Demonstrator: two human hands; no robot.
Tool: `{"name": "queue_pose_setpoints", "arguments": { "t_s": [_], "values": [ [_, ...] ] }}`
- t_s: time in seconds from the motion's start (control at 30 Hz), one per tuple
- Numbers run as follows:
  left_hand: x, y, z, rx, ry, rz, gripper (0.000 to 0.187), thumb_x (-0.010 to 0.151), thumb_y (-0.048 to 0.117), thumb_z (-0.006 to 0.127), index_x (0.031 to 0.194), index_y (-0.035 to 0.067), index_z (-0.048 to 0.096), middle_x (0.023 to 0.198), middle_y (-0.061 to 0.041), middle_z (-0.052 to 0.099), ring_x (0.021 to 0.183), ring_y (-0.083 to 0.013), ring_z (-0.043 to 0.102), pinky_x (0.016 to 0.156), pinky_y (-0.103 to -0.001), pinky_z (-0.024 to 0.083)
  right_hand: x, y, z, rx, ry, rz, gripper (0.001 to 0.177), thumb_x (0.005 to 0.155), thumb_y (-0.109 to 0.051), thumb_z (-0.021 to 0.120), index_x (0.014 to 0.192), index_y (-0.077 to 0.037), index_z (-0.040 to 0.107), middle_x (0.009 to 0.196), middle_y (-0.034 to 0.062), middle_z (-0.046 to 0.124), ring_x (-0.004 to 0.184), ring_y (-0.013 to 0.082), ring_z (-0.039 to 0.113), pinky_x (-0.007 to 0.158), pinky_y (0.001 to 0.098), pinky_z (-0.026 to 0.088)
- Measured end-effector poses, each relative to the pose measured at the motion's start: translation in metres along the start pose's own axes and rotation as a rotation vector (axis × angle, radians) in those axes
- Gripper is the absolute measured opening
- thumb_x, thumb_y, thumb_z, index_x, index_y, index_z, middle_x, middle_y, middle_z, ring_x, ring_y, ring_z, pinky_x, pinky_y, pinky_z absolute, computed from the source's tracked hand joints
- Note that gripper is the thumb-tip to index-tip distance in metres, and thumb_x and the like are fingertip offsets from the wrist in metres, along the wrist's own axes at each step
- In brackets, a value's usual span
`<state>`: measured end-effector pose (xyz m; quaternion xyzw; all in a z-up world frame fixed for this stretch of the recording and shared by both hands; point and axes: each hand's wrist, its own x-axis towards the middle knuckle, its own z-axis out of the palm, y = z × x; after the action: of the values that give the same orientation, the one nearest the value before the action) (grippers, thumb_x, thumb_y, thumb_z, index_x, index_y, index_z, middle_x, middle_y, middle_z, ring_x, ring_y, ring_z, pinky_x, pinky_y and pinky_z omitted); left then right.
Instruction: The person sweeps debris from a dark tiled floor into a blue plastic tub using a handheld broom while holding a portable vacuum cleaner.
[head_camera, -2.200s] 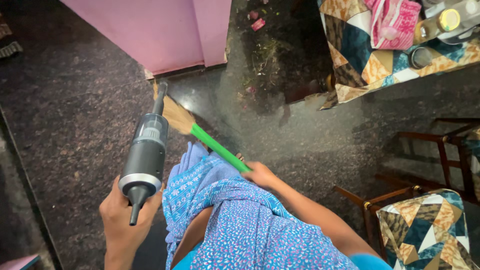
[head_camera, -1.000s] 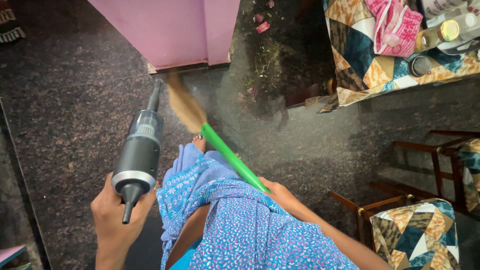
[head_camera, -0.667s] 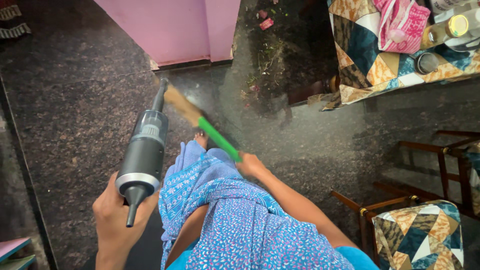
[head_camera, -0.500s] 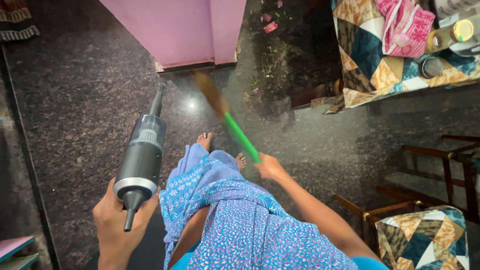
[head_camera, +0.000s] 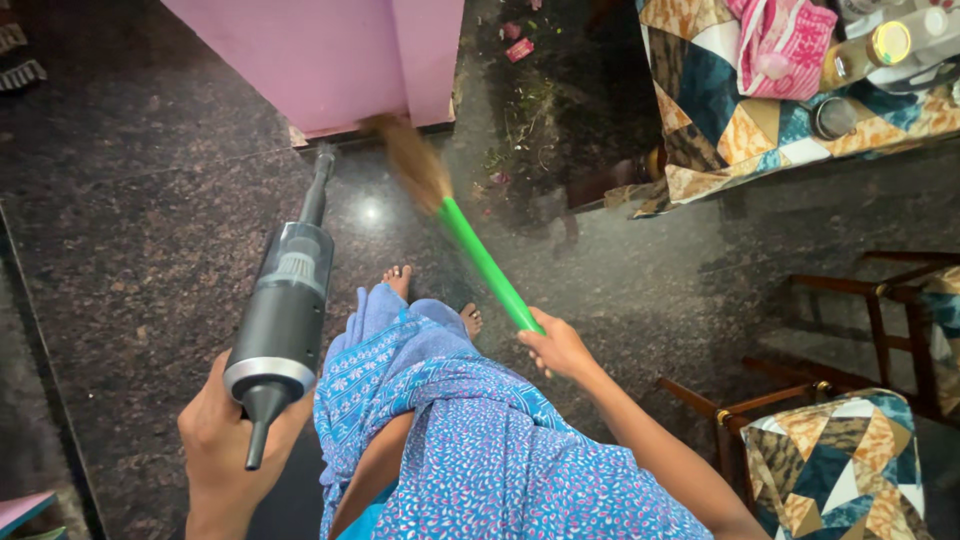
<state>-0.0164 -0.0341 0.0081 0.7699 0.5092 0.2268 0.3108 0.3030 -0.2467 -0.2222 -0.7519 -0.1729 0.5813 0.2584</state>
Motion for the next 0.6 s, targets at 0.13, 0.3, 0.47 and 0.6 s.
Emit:
{"name": "queue_pose_setpoints", "arguments": {
  "t_s": [0.13,0.3,0.47,0.6],
  "values": [
    [-0.003,-0.001,0.001,0.011,-0.019,-0.052,0.040,0.072,0.017,0.085,0.102,0.002,0.064,0.080,-0.014,0.069,0.066,-0.0291,0.070,0.062,-0.039,0.053,-0.044,0.021,-0.014,0.011,-0.024,0.059,0.047,0.095,-0.019,0.063,0.141,-0.016,0.056,0.065,0.0001,0.057,0.047,0.0088,0.053,0.037,0.0291,0.045],
    [0.002,0.000,0.014,0.012,-0.050,-0.088,0.040,0.073,0.019,0.088,0.098,0.001,0.063,0.074,-0.015,0.067,0.063,-0.0297,0.070,0.060,-0.040,0.052,-0.093,0.037,-0.027,0.154,-0.011,0.275,0.049,0.094,-0.018,0.066,0.142,-0.017,0.058,0.065,-0.0001,0.055,0.047,0.0072,0.051,0.039,0.0248,0.040],
    [0.019,0.009,0.037,-0.079,-0.106,-0.013,0.049,0.066,0.017,0.086,0.109,0.003,0.065,0.083,-0.015,0.069,0.070,-0.0290,0.071,0.064,-0.039,0.054,-0.098,0.069,-0.022,0.309,-0.022,0.101,0.047,0.090,-0.014,0.072,0.135,-0.001,0.064,0.076,-0.0020,0.063,0.063,0.0071,0.056,0.055,0.0247,0.046],
    [0.044,0.011,0.044,0.005,-0.185,0.166,0.050,0.064,0.006,0.076,0.113,0.006,0.064,0.094,-0.014,0.069,0.081,-0.0348,0.070,0.068,-0.042,0.054,-0.106,0.069,-0.032,0.127,0.060,0.057,0.045,0.088,-0.016,0.074,0.129,0.000,0.066,0.082,-0.0014,0.074,0.072,0.0063,0.063,0.065,0.0242,0.053]
  ]
}}
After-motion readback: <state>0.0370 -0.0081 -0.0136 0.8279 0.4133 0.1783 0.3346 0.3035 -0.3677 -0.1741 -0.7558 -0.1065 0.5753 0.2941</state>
